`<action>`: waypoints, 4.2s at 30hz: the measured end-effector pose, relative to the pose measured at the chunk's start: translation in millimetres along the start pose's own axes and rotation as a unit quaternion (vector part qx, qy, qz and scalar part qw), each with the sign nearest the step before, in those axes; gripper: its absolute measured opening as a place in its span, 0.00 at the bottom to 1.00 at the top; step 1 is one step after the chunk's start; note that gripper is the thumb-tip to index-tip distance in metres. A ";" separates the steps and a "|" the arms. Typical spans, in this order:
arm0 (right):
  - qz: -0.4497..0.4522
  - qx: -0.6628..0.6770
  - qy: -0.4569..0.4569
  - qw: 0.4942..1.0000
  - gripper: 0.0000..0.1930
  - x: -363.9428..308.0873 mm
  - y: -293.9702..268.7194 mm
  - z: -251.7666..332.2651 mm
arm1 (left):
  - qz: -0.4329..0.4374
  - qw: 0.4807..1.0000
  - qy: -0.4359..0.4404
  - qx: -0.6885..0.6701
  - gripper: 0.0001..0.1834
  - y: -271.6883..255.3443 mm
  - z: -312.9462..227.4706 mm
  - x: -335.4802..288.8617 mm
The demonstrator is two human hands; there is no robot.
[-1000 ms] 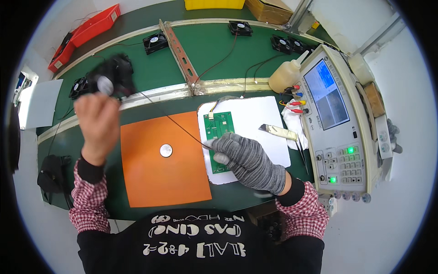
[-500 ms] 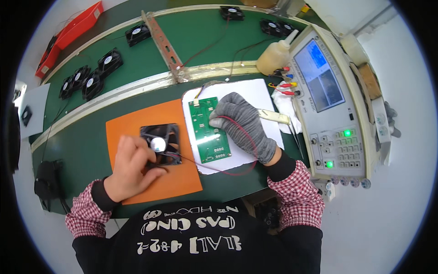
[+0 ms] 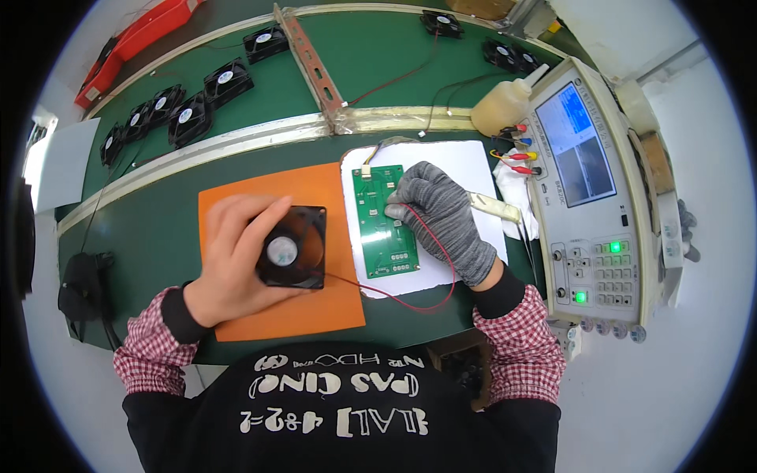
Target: The person repeatedly picks up small black cooling fans from a green workbench and connects their wires to a green circuit board. After each connection, the person places the fan back on the table. The process is repeated for multiple fans throughout the clip.
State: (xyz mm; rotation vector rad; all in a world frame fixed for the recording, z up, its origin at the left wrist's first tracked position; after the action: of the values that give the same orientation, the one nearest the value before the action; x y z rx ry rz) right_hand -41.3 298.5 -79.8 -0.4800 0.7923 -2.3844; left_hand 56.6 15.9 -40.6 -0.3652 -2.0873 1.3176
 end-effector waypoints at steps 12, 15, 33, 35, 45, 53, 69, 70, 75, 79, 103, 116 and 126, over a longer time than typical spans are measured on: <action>-0.017 -0.012 -0.003 1.000 0.09 -8.2 3.1 -1.8 | 0.010 0.996 -0.075 -0.041 0.57 -2.3 -1.6 1.4; -0.008 -0.094 -0.040 0.995 0.10 -11.2 -7.1 3.0 | 0.022 0.997 -0.062 -0.037 0.57 0.6 -5.2 4.3; -0.204 -0.169 -0.057 0.963 0.13 -45.2 -48.3 42.7 | 0.078 0.983 -0.056 -0.157 0.52 10.9 -11.7 -18.0; -0.125 -0.242 -0.095 0.958 0.18 -41.4 -33.7 84.5 | 0.068 0.983 -0.050 -0.162 0.51 11.3 -13.5 -20.6; 0.016 -0.228 -0.002 0.974 0.19 -41.8 56.0 99.1 | 0.072 0.982 -0.039 -0.171 0.50 11.3 -14.3 -16.5; 0.015 -0.300 -0.051 0.952 0.11 -42.6 56.9 106.5 | 0.060 0.987 -0.053 -0.142 0.52 15.9 -15.9 -20.7; -0.018 -0.009 0.030 0.999 0.18 -30.7 66.7 99.4 | 0.058 0.990 -0.057 -0.114 0.49 13.2 -23.7 -18.6; -0.025 -0.006 0.035 0.999 0.19 -33.1 66.2 100.0 | 0.066 0.990 -0.057 -0.114 0.50 12.6 -24.2 -18.5; -0.081 0.116 -0.016 0.990 0.18 -44.3 40.4 107.9 | 0.084 0.993 -0.064 -0.061 0.53 11.0 -27.0 -22.7; -0.074 0.102 -0.049 0.991 0.18 -49.1 36.3 97.2 | 0.057 0.990 -0.046 -0.121 0.37 -7.8 -31.0 -12.8; -0.018 -0.039 -0.134 0.990 0.17 -56.4 70.5 94.6 | 0.182 0.939 -0.138 -0.257 0.15 8.9 -4.2 20.3; 0.064 0.010 -0.060 0.996 0.13 -44.7 36.8 91.6 | 0.089 0.920 -0.146 -0.351 0.37 6.5 -2.4 -14.7; 0.054 -0.053 -0.025 0.997 0.11 -32.1 49.8 83.9 | 0.117 0.952 -0.105 -0.262 0.47 7.1 -11.1 -27.6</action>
State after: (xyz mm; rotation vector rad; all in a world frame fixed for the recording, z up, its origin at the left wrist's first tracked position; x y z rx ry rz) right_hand 44.9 249.8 -52.4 -0.5253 0.9025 -2.2304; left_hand 84.0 12.1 -53.6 -0.7452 -2.6329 0.9354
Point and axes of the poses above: each hand's wrist, its own x-axis towards the middle knuckle, its own y-axis out of the palm, z = x × y, the point moved 1 cm from there along x, towards the middle knuckle, and after that the axes turned 11 degrees about z, right-handed, at the moved point
